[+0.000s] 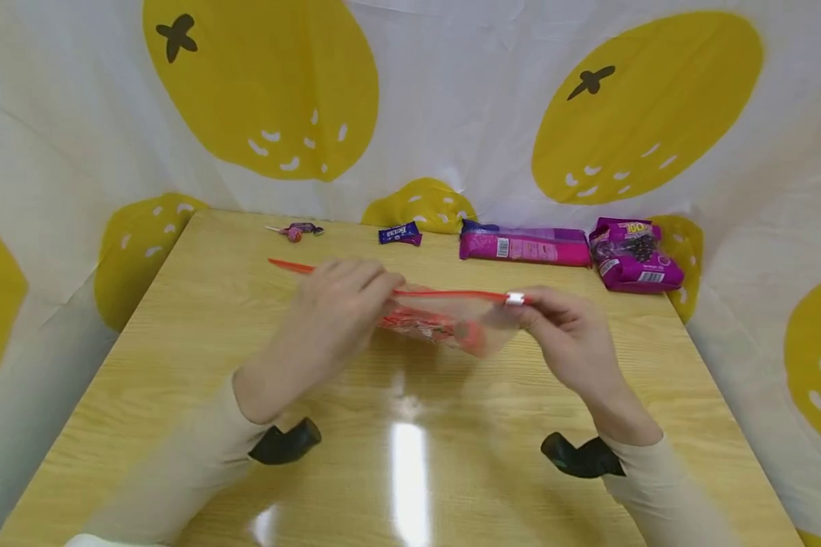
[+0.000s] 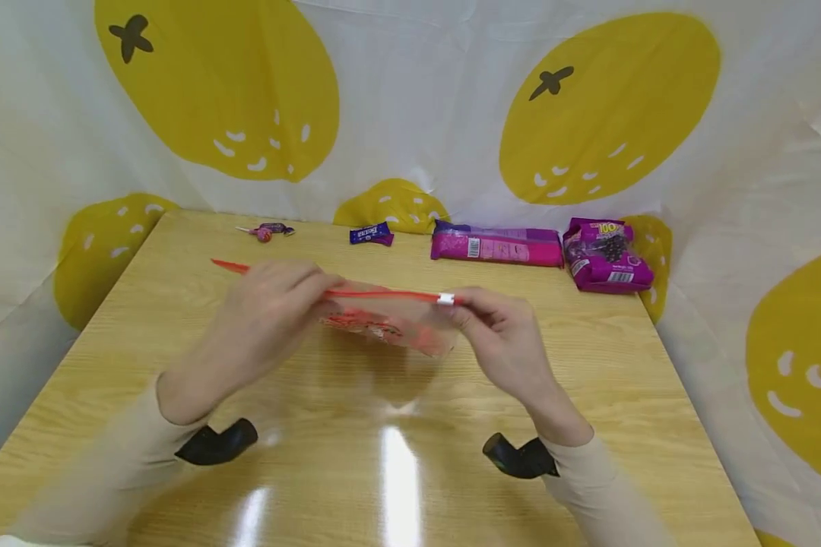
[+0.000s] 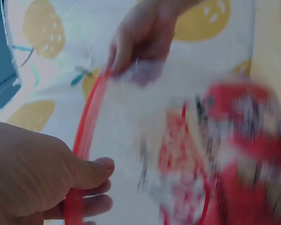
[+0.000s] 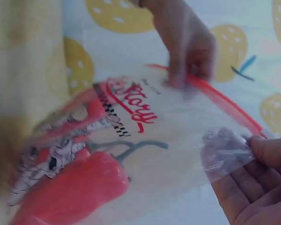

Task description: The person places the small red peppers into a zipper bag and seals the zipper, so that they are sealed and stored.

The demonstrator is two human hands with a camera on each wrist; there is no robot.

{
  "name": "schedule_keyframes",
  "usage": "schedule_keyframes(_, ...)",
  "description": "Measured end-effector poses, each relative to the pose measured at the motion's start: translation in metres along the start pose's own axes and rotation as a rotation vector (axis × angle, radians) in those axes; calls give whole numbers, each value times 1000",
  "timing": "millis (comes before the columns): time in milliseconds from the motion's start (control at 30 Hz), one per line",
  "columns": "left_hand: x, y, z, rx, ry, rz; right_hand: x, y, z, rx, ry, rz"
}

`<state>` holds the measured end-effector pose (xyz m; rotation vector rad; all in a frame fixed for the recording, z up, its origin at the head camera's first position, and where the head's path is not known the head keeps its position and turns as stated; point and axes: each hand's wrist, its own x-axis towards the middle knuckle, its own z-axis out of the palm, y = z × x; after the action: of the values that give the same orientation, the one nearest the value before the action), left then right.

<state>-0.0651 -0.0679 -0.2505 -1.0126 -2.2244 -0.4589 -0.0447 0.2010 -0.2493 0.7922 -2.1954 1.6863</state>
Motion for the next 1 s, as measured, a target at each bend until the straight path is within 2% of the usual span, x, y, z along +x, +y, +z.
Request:
schedule_keyframes(133,2,-38,-23,-56,7,-71,27,-8,-16,122,71,-5)
schedule_keyframes(233,6,-51,-38,-128,45,-91,37,-11,-25,109,122,-2)
schedule_keyframes(333,9,-53,-48,-145,137,-51,39,-8,-29,89,160,-8)
schedule_keyframes(400,10,-55,-49,-142,151,-31,38,-2,-28,26,141,32)
schedule_keyframes(500,8,-60,-43,-143,119,-47,36,10,-26,-85,71,119)
schedule_keyframes(600,9,-63,-35,-152,73,-72,32,20,-28,-174,30,157)
schedule_keyframes(900,14,-63,-38,-126,61,-90,33,17,-38,-180,67,138)
schedule_keyframes(1000,20,-58,-37,-83,47,-49,34,15,-38,-150,66,130)
